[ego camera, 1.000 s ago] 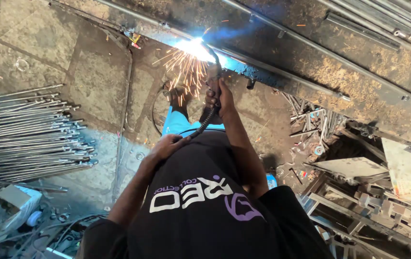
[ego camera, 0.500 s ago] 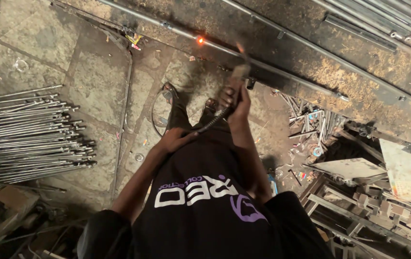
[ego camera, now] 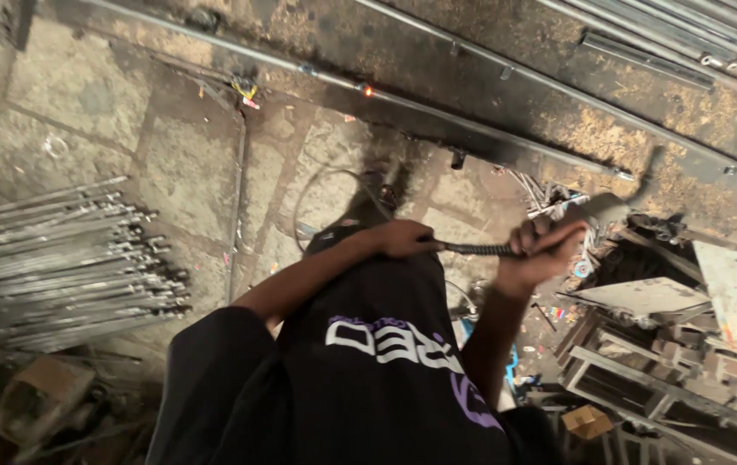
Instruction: The person welds metal rods laid out on a workbench using a welding torch. They repeatedly position the rods, apply the torch to create welds, and move to different sections of the rods. The person also uses a hammer to tap the rods into place.
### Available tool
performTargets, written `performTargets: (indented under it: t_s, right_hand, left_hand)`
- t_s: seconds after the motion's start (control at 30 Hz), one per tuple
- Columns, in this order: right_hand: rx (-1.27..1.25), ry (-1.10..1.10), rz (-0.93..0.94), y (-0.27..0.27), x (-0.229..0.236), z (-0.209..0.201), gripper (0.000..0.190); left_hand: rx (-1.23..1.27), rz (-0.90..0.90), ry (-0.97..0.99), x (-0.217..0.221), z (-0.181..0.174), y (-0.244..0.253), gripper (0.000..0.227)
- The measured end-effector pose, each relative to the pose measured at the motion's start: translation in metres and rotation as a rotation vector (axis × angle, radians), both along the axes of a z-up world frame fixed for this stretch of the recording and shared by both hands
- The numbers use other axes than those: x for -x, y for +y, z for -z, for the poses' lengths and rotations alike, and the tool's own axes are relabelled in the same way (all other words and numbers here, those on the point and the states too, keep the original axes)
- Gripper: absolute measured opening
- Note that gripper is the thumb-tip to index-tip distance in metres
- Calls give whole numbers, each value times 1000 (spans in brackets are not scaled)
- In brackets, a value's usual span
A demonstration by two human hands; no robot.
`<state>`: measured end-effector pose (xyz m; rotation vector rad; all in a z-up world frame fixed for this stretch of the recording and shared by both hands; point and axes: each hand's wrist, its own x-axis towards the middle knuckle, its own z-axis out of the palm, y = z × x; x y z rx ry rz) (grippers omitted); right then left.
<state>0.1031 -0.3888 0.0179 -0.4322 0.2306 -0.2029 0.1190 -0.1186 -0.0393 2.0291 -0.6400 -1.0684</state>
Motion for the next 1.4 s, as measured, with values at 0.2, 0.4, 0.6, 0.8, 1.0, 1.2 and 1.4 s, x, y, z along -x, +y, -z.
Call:
performTargets:
  t_s: [0.2, 0.4, 0.6, 0.8, 1.0, 1.2, 1.4]
  right_hand:
    - [396, 175, 216, 28, 14, -39, 37]
    - [573, 350, 305, 32, 58, 21, 20]
    - [1111, 736, 161, 47, 52, -13, 58]
    - [1463, 669, 138, 18, 43, -5, 61]
    - [1356, 774, 109, -34, 26, 6, 61]
    - [1245, 729, -65, -83, 16, 5, 69]
    - [1173, 502, 67, -87, 11, 65, 70]
  left_hand:
    - [93, 244, 112, -37, 7, -28, 62]
    - [307, 184, 278, -96, -14, -55, 48]
    - [678, 250, 272, -114, -26, -99, 30]
    - [682, -63, 601, -96, -53, -164, 26]
    - [419, -245, 220, -80, -24, -227, 23]
    - [345, -293, 30, -91, -36, -270, 25]
    - [441, -290, 280, -108, -49, -275, 21]
